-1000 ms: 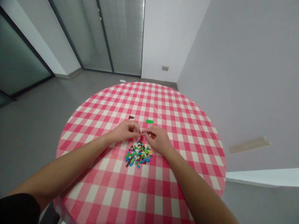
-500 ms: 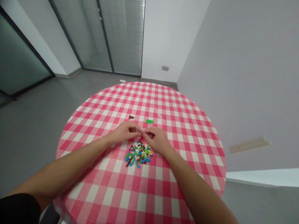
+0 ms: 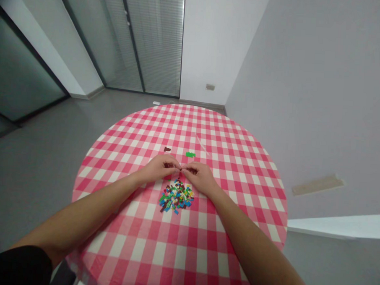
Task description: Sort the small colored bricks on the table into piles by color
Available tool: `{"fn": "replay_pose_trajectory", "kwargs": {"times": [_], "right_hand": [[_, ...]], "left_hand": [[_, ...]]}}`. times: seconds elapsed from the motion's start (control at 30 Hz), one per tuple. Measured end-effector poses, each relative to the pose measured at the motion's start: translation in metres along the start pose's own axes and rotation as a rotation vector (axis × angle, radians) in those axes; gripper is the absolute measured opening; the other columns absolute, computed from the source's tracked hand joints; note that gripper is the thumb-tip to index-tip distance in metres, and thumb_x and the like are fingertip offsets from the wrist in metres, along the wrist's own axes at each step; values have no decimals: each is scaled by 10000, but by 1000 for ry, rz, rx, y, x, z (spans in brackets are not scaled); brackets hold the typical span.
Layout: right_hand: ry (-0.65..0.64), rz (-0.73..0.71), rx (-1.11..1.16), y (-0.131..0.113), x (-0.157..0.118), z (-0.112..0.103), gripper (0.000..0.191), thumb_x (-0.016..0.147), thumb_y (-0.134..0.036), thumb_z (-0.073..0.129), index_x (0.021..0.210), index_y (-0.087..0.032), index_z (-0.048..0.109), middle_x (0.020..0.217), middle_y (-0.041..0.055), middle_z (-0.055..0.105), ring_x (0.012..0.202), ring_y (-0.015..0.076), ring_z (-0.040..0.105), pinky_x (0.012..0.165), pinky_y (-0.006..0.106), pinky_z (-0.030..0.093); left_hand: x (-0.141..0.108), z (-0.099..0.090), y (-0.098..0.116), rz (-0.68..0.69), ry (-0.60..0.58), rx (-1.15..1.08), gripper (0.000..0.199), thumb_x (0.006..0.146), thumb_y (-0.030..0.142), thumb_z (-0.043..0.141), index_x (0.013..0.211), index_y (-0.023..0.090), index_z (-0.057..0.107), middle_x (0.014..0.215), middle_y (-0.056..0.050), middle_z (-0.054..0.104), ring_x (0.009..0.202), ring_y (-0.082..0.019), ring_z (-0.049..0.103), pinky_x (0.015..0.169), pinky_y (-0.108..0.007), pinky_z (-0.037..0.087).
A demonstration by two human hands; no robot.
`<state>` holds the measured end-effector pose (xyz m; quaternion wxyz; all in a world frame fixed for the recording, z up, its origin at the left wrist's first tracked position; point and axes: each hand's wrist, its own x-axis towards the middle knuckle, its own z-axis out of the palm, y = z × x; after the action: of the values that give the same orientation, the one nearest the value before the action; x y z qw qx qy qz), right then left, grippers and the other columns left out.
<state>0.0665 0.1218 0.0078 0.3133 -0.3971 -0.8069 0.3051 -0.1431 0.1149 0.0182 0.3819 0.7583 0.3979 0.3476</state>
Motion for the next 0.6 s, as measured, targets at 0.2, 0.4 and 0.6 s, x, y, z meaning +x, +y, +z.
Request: {"fn": "replay_pose_trajectory", "kwargs": {"times": [0.2, 0.4, 0.6], "right_hand": [[-4, 0, 2, 0, 0, 0, 172, 872, -284, 588, 893, -206, 740, 852, 53, 743, 757, 190, 664, 675, 302, 489], [-8, -14, -6, -4, 0, -1, 188, 882, -281, 567, 889, -194, 734, 854, 63, 740, 758, 195, 657, 676, 308, 485], [-20, -19, 0, -4, -1, -1, 179, 887, -279, 562, 881, -203, 724, 834, 48, 730, 752, 188, 649, 681, 304, 483]], "left_hand": [[0, -1, 2, -55, 5, -44, 172, 802, 300, 633, 830, 157, 726, 808, -60, 701, 708, -148, 589, 671, -282, 455], [0, -1, -1, -56, -4, -56, 186, 817, 320, 633, 840, 159, 725, 811, -55, 696, 705, -140, 583, 666, -271, 450], [-1, -3, 4, -63, -16, -27, 180, 827, 326, 631, 865, 181, 730, 860, -59, 703, 765, -157, 597, 704, -286, 458]]}}
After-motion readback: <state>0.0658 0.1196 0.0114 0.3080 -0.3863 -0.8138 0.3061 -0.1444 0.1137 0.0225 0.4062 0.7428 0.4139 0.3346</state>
